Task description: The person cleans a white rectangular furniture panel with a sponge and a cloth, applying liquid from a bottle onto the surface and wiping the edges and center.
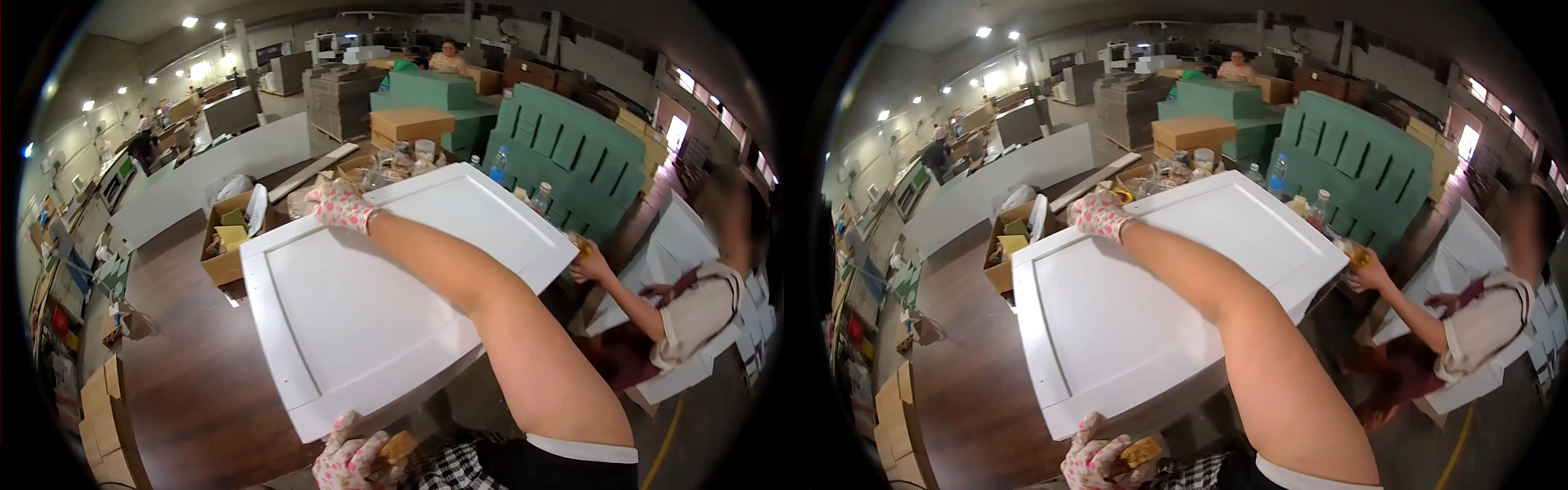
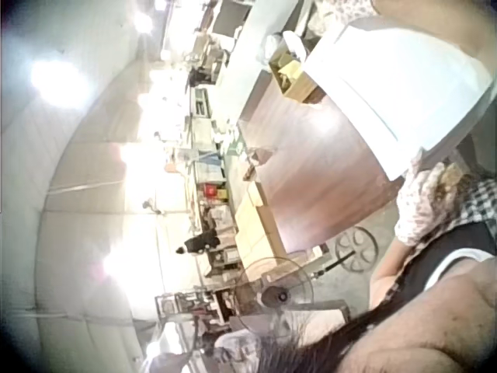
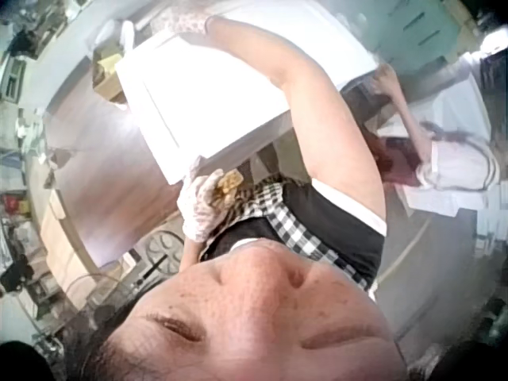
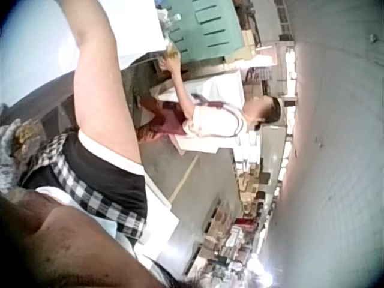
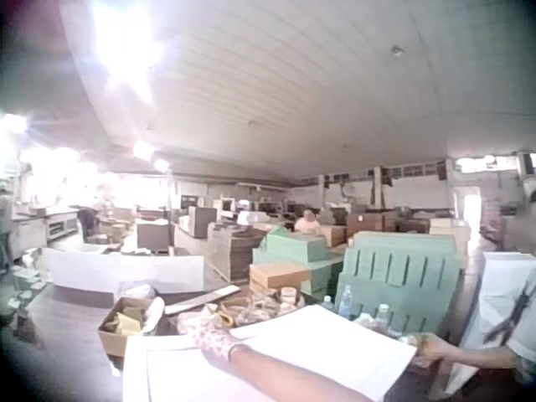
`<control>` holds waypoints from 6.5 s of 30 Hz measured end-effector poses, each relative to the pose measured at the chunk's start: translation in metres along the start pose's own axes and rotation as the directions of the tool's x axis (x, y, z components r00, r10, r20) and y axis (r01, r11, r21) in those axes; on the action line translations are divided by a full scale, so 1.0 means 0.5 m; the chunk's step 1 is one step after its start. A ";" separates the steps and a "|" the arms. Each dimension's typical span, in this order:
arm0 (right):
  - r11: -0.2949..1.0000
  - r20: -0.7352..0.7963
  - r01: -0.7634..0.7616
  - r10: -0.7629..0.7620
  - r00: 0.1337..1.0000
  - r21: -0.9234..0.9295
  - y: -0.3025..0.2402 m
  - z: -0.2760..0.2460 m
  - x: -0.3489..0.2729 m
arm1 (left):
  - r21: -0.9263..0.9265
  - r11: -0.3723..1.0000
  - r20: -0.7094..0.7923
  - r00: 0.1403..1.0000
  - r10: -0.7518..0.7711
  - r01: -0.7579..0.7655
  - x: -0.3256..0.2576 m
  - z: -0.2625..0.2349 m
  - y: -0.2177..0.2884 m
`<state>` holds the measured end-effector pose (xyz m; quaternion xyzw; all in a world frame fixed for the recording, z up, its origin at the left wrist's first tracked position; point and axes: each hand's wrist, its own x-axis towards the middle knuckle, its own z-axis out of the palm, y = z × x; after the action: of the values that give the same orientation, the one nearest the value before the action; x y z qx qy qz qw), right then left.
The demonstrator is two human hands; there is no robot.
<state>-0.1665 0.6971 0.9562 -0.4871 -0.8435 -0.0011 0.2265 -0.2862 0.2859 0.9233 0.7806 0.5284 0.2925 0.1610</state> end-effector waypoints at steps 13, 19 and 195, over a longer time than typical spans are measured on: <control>0.942 0.085 -0.296 0.312 0.946 -0.159 0.461 -0.174 -0.108 | 0.019 0.999 -0.124 0.991 0.040 -0.038 -0.019 -0.018 0.019; 0.833 0.163 -0.461 0.523 0.837 -0.306 0.674 -0.253 -0.134 | 0.009 1.000 -0.077 0.997 0.029 -0.028 0.043 -0.007 0.089; 0.979 -0.374 0.198 -0.164 0.913 0.053 1.068 -0.064 0.043 | -0.671 0.735 -0.605 0.502 -0.618 0.097 0.475 0.423 0.447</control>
<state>0.2755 0.9882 0.8763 -0.3873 -0.8269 -0.0752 0.4008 0.0739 0.4292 0.9520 0.3439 0.5895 0.7070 0.1854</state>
